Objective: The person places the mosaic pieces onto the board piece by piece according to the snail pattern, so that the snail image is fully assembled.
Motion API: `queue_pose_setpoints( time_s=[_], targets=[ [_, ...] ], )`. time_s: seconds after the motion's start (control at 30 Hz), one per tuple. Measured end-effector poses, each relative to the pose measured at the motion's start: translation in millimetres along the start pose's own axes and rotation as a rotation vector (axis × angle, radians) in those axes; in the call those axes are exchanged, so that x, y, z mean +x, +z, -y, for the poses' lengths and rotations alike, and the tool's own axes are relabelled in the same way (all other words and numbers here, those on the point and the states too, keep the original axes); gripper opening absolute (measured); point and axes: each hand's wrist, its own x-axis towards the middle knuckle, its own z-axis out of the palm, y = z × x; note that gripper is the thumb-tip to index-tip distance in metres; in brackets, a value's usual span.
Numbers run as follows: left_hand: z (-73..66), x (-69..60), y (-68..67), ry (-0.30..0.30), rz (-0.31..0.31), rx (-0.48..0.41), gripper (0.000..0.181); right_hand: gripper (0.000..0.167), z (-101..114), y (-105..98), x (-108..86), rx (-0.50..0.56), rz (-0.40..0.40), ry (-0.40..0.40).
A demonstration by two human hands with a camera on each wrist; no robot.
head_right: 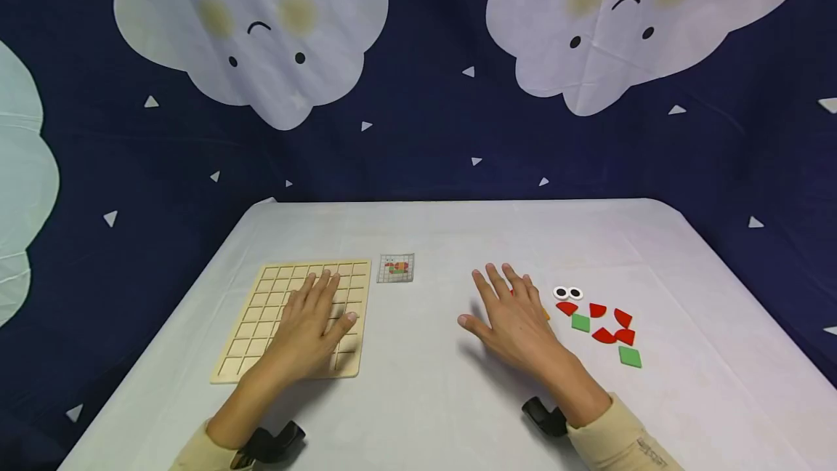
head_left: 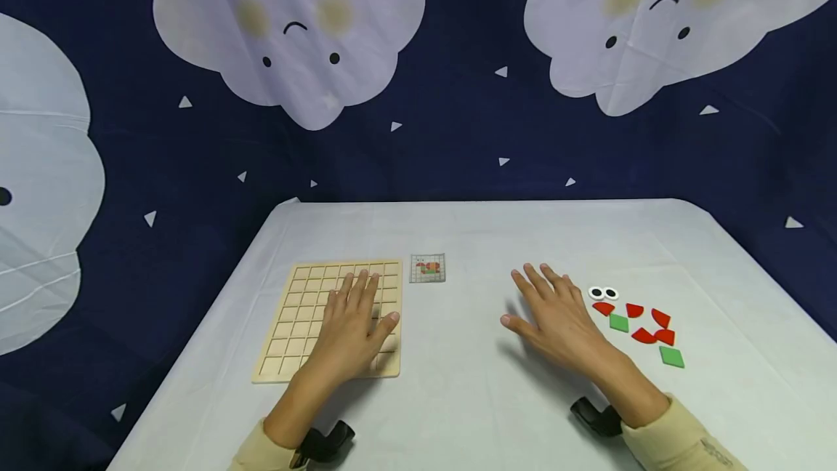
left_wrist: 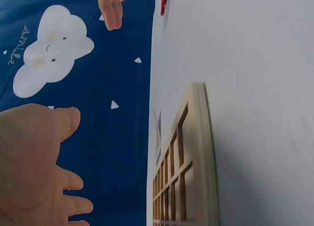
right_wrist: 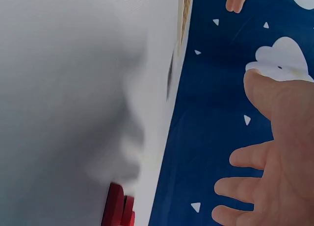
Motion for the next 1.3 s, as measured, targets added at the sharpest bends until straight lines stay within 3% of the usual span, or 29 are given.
queue_pose_setpoints(
  time_s=[0.8, 1.3],
  targets=[
    [45.3, -9.7, -22.8, -0.033, -0.045, -0.105, 0.066, 0.061, 20.4, 19.5, 41.4, 0.126, 0.000, -0.086],
    [92.9, -17.7, -43.5, -0.052, -0.010, -0.207, 0.066, 0.057, 31.9, 28.0, 69.4, 0.193, 0.038, -0.102]
  ],
)
